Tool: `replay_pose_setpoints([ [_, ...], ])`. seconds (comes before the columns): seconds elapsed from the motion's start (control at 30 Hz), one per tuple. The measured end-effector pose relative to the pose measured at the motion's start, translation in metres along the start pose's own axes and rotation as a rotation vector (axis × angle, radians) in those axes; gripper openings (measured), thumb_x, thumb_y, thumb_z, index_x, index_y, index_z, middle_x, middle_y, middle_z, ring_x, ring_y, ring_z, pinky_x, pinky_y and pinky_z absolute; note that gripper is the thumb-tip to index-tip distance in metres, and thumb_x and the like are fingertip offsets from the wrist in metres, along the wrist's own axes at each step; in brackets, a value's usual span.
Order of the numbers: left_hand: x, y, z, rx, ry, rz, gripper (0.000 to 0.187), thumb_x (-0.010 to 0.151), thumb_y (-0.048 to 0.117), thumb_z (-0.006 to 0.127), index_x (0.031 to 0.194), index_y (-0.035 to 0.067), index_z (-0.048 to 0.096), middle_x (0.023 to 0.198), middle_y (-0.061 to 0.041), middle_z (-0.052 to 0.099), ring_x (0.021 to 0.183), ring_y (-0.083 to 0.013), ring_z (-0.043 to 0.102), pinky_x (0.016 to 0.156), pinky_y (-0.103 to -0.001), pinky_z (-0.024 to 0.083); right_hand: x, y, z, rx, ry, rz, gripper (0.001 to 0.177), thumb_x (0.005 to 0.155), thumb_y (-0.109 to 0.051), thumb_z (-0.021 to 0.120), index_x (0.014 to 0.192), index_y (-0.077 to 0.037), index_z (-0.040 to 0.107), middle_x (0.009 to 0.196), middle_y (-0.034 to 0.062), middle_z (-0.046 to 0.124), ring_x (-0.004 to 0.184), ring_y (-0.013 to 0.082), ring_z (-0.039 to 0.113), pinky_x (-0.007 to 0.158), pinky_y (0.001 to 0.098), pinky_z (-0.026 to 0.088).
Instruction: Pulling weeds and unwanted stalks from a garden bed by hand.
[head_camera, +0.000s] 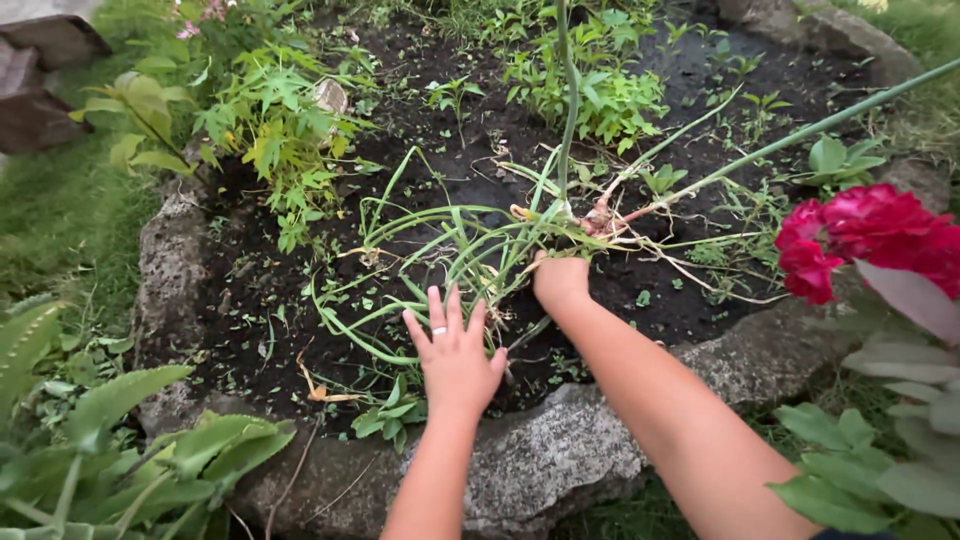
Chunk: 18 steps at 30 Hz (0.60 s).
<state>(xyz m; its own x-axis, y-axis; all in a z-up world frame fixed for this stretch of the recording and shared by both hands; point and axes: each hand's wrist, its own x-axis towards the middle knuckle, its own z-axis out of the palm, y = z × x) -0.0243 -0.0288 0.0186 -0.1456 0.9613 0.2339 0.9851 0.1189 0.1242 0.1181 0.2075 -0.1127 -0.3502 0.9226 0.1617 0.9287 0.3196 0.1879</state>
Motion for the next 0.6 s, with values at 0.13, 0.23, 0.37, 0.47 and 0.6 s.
replay_pose_setpoints([
  [0.13, -0.006, -0.009, 0.01, -0.051, 0.051, 0.041, 0.078, 0.077, 0.055, 0.074, 0.143, 0.018, 0.054, 0.16, -0.016, 0.031, 0.153, -0.0383, 0.013, 0.119, -0.068, 0.001, -0.016, 0.012, -0.016, 0.167, -0.01, -0.041, 0.024, 0.098, -0.02, 0.047, 0.102, -0.013, 0.069, 0.088, 0.0123, 0.077, 0.081, 0.0335, 0.075, 0.067, 0.0497, 0.057],
  [0.23, -0.011, -0.015, 0.016, -0.068, 0.084, 0.069, 0.076, 0.077, 0.055, 0.073, 0.143, 0.02, 0.055, 0.161, -0.016, 0.03, 0.153, -0.038, 0.013, 0.119, -0.067, 0.002, -0.026, 0.018, -0.032, 0.234, -0.134, -0.024, 0.029, 0.103, -0.026, 0.046, 0.105, -0.012, 0.071, 0.093, 0.0147, 0.076, 0.085, 0.0359, 0.075, 0.072, 0.0513, 0.058],
  [0.37, -0.02, -0.03, 0.022, -0.151, 0.249, 0.199, 0.063, 0.084, 0.043, 0.068, 0.142, 0.022, 0.058, 0.158, -0.013, 0.04, 0.15, -0.0403, 0.023, 0.118, -0.068, 0.004, -0.013, 0.027, 0.005, 0.301, -0.392, 0.02, 0.031, 0.093, -0.032, 0.058, 0.109, -0.012, 0.076, 0.106, 0.0144, 0.072, 0.093, 0.0359, 0.071, 0.075, 0.0503, 0.054],
  [0.47, -0.024, -0.045, 0.02, -0.162, 0.33, 0.257, 0.047, 0.09, 0.03, 0.064, 0.136, 0.023, 0.064, 0.151, -0.005, 0.054, 0.147, -0.0408, 0.035, 0.119, -0.069, 0.008, -0.011, 0.023, 0.024, 0.338, -0.785, -0.048, 0.031, 0.092, -0.029, 0.06, 0.107, -0.009, 0.077, 0.094, 0.0089, 0.071, 0.077, 0.0291, 0.066, 0.064, 0.0457, 0.053],
  [0.6, -0.033, -0.065, 0.001, -0.215, 0.367, 0.15, 0.031, 0.091, 0.019, 0.062, 0.119, 0.019, 0.075, 0.138, -0.006, 0.067, 0.135, -0.0412, 0.051, 0.119, -0.066, 0.022, -0.081, -0.011, -0.093, 0.52, -1.213, -0.004, 0.031, 0.097, -0.04, 0.06, 0.09, -0.01, 0.065, 0.067, 0.0004, 0.061, 0.052, 0.0176, 0.055, 0.049, 0.0362, 0.045],
])
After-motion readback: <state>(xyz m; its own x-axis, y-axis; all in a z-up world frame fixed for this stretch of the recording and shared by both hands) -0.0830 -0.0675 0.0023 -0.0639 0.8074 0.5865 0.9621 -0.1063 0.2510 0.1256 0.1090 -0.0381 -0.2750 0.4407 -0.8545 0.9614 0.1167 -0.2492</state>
